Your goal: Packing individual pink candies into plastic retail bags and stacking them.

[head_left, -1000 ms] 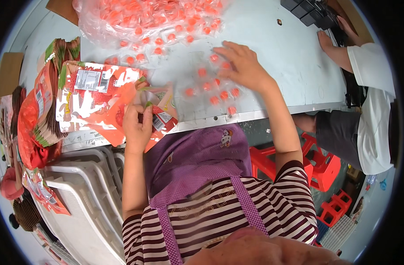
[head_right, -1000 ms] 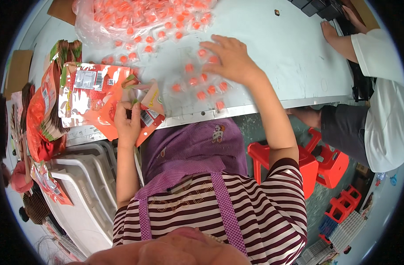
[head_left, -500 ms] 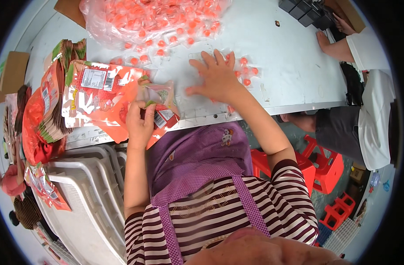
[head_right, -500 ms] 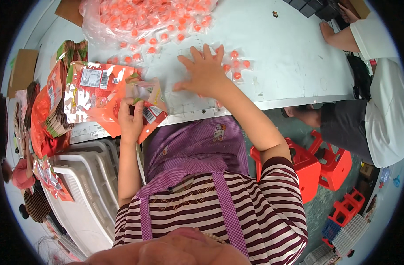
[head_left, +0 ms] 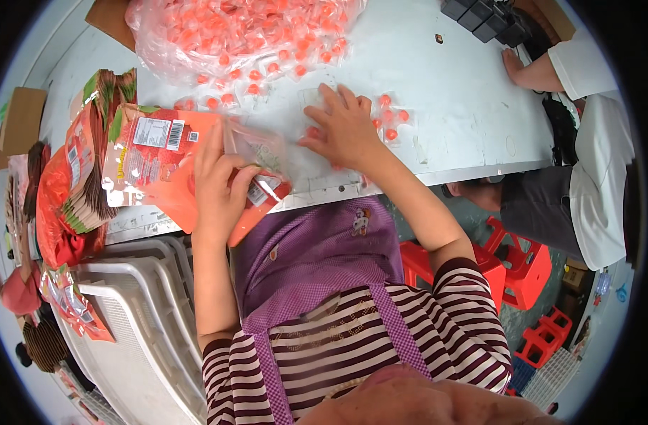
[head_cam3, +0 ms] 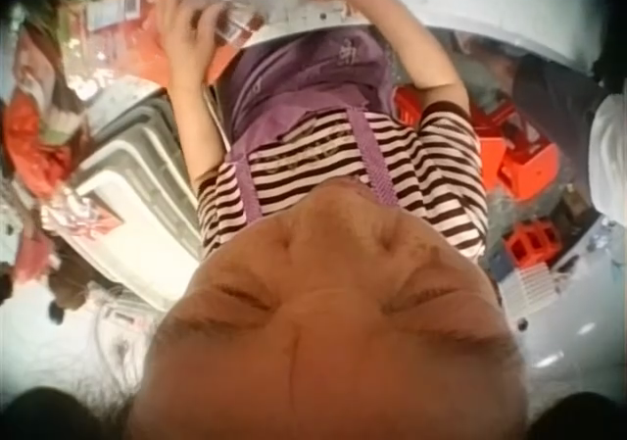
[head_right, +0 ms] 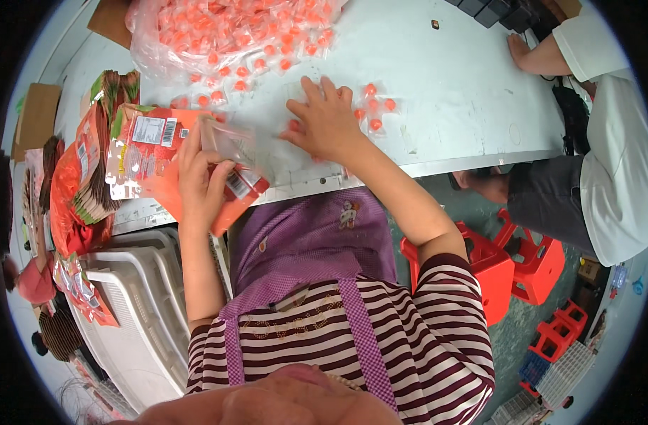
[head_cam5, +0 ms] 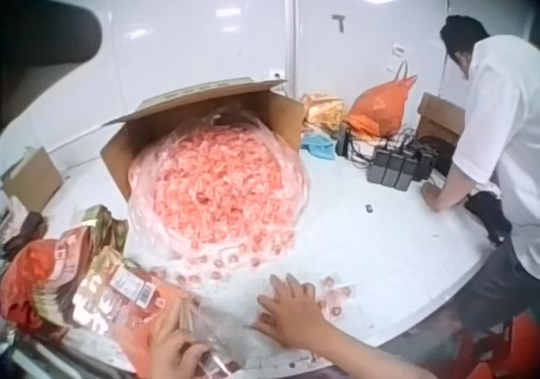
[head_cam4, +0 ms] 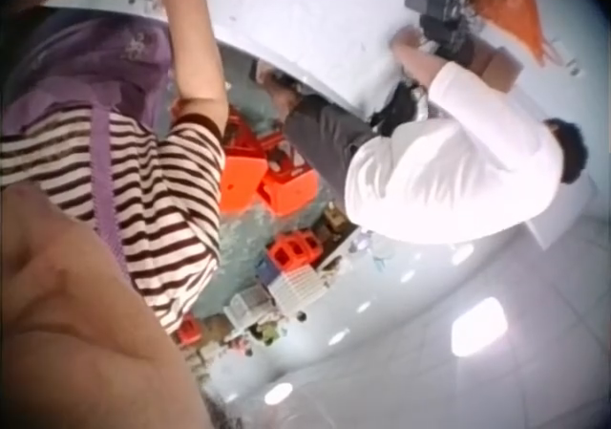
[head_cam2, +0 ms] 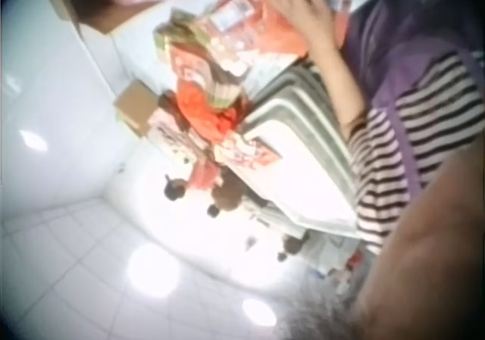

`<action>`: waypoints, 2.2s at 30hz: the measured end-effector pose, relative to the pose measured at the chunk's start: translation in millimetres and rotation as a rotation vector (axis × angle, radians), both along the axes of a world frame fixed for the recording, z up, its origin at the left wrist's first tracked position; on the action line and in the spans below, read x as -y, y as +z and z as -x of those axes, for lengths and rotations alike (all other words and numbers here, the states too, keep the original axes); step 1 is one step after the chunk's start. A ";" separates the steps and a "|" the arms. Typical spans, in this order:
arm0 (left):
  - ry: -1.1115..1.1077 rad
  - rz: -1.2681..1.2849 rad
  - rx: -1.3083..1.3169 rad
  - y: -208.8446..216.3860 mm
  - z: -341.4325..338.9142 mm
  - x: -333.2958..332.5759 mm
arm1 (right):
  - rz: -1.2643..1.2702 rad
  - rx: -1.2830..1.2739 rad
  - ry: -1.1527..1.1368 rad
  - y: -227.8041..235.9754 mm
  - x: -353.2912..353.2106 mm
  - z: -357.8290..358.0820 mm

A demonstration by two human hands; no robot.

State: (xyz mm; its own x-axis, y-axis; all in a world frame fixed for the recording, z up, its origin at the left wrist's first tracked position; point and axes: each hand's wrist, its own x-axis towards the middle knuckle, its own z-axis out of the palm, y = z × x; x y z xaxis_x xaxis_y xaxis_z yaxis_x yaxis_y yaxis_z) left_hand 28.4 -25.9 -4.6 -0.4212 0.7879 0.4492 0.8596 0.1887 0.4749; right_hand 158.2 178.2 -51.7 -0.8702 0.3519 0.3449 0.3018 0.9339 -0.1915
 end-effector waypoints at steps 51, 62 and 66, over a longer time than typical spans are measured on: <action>-0.324 0.062 0.179 1.5 -36.0 -85.6 | 1.211 -0.750 -0.114 29.0 6.4 -16.1; -0.291 -0.017 0.238 8.8 -40.0 -73.4 | 0.647 -0.599 0.110 16.2 14.8 -36.3; -0.280 -0.143 0.623 10.0 -42.0 -66.5 | 0.327 -0.678 0.342 30.4 21.4 -44.3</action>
